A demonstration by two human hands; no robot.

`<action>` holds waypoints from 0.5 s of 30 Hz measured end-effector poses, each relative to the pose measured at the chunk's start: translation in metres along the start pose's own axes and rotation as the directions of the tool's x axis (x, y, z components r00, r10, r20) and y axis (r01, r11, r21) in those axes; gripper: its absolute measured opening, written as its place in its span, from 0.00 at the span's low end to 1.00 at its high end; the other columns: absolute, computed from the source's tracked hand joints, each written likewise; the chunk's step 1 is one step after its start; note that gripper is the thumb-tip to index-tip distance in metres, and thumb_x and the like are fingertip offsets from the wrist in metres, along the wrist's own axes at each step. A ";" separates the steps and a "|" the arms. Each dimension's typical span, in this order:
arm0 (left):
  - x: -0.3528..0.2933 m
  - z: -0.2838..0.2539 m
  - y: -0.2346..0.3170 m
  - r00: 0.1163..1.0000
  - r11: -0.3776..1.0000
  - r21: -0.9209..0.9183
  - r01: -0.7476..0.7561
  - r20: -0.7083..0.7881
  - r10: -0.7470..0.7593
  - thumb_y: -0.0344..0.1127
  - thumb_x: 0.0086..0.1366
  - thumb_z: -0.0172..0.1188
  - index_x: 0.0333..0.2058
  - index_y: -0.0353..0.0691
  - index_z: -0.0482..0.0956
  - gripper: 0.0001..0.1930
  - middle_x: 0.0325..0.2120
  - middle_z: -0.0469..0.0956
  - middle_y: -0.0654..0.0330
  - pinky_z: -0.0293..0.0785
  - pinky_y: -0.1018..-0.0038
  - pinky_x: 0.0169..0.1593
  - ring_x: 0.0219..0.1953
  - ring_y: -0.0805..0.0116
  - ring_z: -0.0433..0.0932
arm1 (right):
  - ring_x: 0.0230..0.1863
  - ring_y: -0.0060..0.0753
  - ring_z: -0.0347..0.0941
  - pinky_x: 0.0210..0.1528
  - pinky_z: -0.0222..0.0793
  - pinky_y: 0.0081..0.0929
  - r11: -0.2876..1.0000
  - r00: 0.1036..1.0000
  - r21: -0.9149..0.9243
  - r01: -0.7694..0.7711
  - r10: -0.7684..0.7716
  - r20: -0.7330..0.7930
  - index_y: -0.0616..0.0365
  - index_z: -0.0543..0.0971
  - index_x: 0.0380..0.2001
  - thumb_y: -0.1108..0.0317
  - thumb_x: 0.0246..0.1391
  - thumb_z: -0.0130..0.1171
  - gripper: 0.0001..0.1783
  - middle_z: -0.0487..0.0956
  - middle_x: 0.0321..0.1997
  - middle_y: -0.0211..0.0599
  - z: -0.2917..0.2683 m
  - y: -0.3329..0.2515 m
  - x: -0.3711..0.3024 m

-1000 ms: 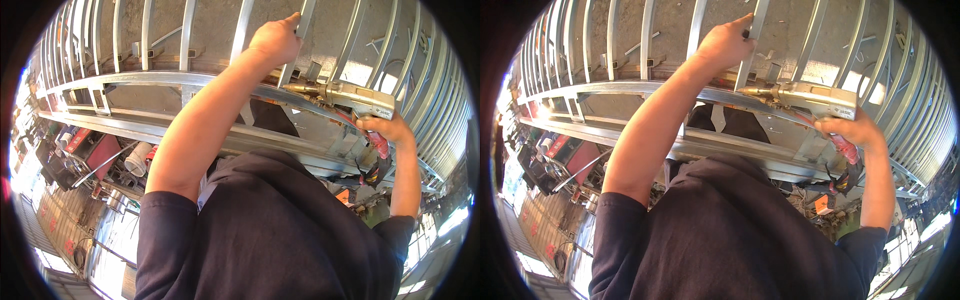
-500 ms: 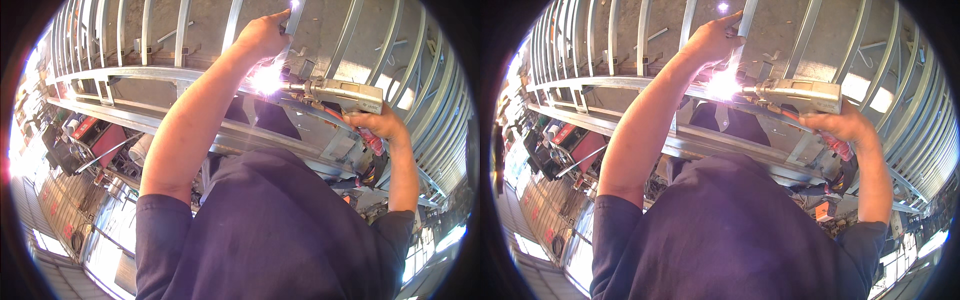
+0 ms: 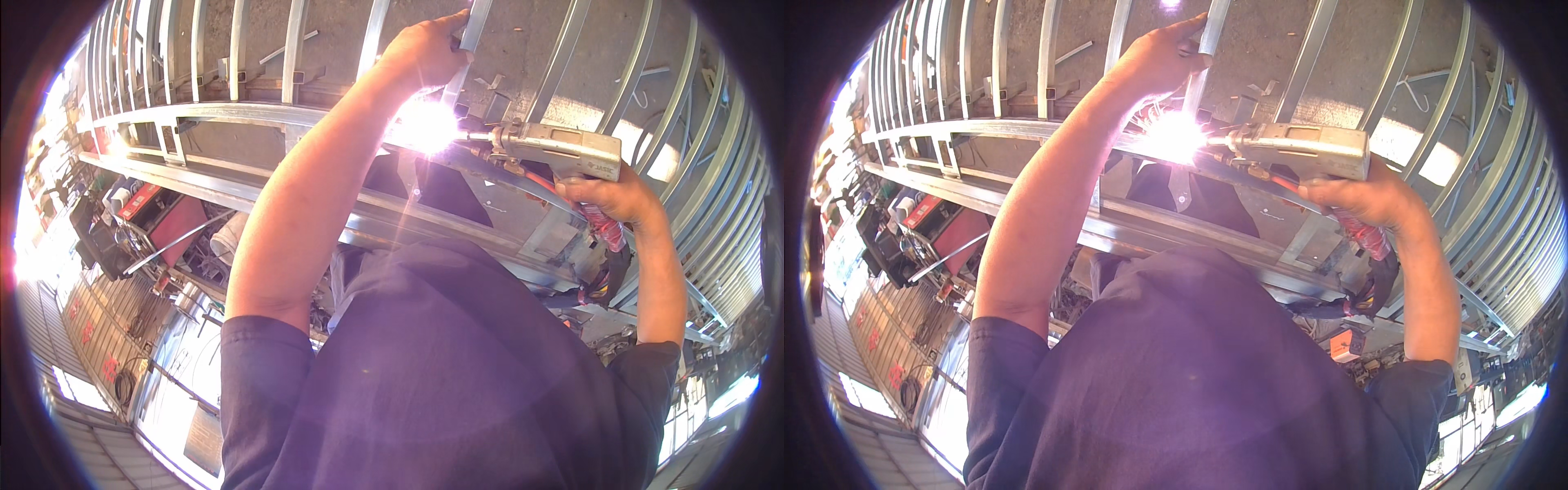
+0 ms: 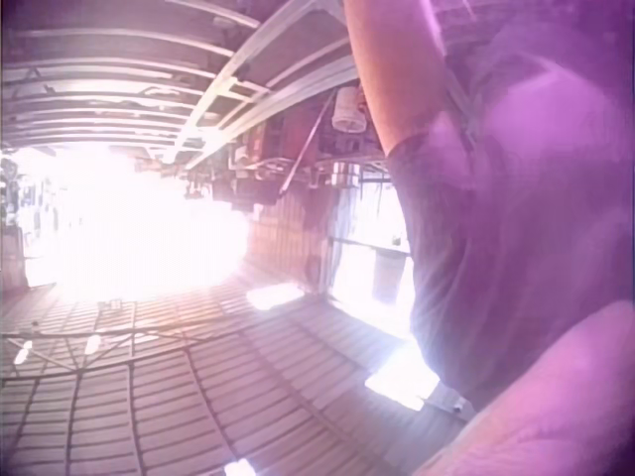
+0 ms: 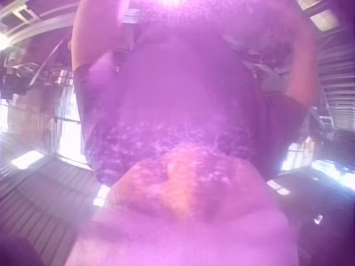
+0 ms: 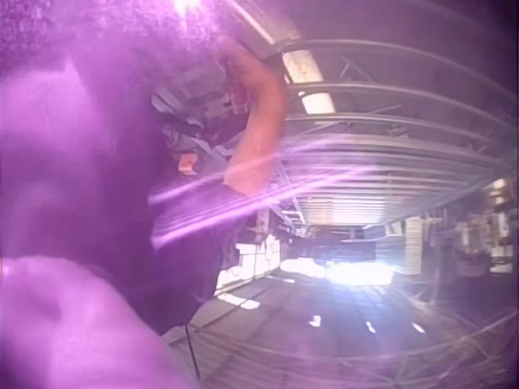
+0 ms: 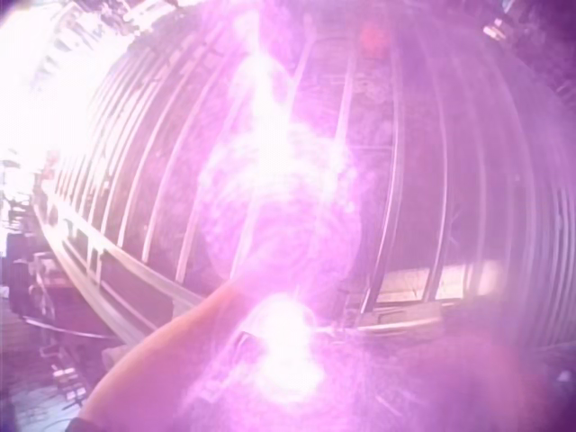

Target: The person welds a metal frame using a handheld welding gun, moving along joints and seams to join metal pieces. Sparks are visible during welding as the person repositions the frame and continues along different sections.

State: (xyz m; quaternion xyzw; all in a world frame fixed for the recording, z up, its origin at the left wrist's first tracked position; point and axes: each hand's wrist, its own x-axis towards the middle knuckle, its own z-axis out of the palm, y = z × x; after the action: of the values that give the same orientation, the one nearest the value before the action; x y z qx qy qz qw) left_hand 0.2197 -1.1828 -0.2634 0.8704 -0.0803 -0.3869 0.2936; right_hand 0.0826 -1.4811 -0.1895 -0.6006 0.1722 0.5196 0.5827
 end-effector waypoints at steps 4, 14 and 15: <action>-0.001 0.001 0.000 1.000 1.000 0.024 -0.014 -0.020 0.014 0.43 0.67 0.66 0.76 0.55 0.61 0.40 0.53 0.86 0.53 0.81 0.65 0.56 0.50 0.58 0.86 | 0.33 0.26 0.77 0.34 0.75 0.29 0.999 0.999 0.020 0.029 -0.030 0.025 0.63 0.78 0.60 0.63 0.50 0.78 0.35 0.82 0.39 0.35 -0.003 0.006 0.001; -0.001 -0.002 -0.007 0.995 0.994 0.036 -0.099 -0.003 0.099 0.44 0.66 0.66 0.75 0.54 0.62 0.40 0.52 0.86 0.53 0.79 0.64 0.59 0.52 0.56 0.86 | 0.31 0.24 0.76 0.32 0.74 0.29 0.999 0.999 -0.033 0.043 -0.042 0.002 0.63 0.79 0.58 0.61 0.49 0.78 0.34 0.82 0.36 0.33 -0.005 0.008 -0.002; -0.001 -0.004 -0.008 0.988 0.987 0.045 -0.156 -0.006 0.156 0.44 0.66 0.66 0.75 0.54 0.62 0.40 0.51 0.86 0.54 0.79 0.64 0.59 0.51 0.56 0.86 | 0.30 0.24 0.76 0.32 0.74 0.29 0.999 0.999 -0.035 0.038 -0.038 0.002 0.63 0.78 0.59 0.61 0.49 0.78 0.35 0.82 0.36 0.33 -0.006 0.009 -0.002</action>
State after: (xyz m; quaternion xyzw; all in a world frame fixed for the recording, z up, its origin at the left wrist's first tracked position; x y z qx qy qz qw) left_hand 0.2211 -1.1746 -0.2650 0.8697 -0.1553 -0.3567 0.3038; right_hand 0.0772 -1.4897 -0.1937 -0.6134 0.1512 0.5119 0.5821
